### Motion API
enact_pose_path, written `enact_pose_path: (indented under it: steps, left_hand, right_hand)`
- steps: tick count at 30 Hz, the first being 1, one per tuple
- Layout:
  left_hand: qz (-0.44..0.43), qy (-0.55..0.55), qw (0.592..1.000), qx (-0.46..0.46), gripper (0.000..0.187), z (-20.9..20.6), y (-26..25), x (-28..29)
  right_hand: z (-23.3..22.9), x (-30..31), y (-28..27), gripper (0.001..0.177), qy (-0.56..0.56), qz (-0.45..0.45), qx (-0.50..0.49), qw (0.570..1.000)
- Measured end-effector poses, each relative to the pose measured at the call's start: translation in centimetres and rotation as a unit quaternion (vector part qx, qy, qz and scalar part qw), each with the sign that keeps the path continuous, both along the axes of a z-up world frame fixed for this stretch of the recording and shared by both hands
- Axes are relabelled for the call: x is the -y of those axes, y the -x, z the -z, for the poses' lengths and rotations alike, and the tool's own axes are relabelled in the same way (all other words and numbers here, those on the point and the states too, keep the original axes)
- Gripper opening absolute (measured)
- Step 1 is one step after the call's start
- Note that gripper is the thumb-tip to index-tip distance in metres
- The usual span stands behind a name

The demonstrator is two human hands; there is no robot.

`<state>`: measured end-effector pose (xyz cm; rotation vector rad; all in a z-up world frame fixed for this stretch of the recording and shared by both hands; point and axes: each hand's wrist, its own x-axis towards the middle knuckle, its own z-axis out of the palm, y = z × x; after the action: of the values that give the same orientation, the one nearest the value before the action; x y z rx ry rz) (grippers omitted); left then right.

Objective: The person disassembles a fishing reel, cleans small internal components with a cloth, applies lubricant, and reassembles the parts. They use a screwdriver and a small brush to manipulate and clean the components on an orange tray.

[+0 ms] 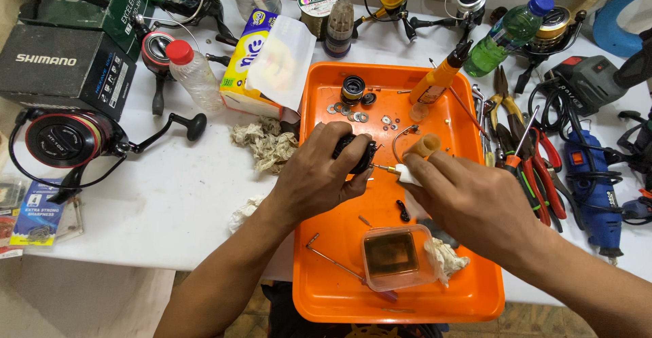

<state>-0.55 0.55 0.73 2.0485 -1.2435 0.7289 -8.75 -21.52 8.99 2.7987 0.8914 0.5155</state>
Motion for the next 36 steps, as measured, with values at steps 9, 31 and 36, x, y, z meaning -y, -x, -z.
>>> enact_pose_path:
  steps: [9,31,36]
  left_hand:
    - [-0.022,-0.023,0.998,0.048,0.033,0.0,0.3,0.4]
    - [0.146,0.183,0.913,-0.334,0.038,0.6,0.1,0.3]
    - [0.156,0.254,0.888,-0.351,0.043,2.2,-1.1,0.4]
  right_hand:
    - [0.2,2.3,-2.8,0.040,-0.509,0.198,-0.624,0.559]
    - [0.0,1.6,-1.3,0.043,-0.233,0.217,-0.380,0.868]
    - [1.7,1.5,-2.5,0.031,-0.249,0.124,-0.323,0.905]
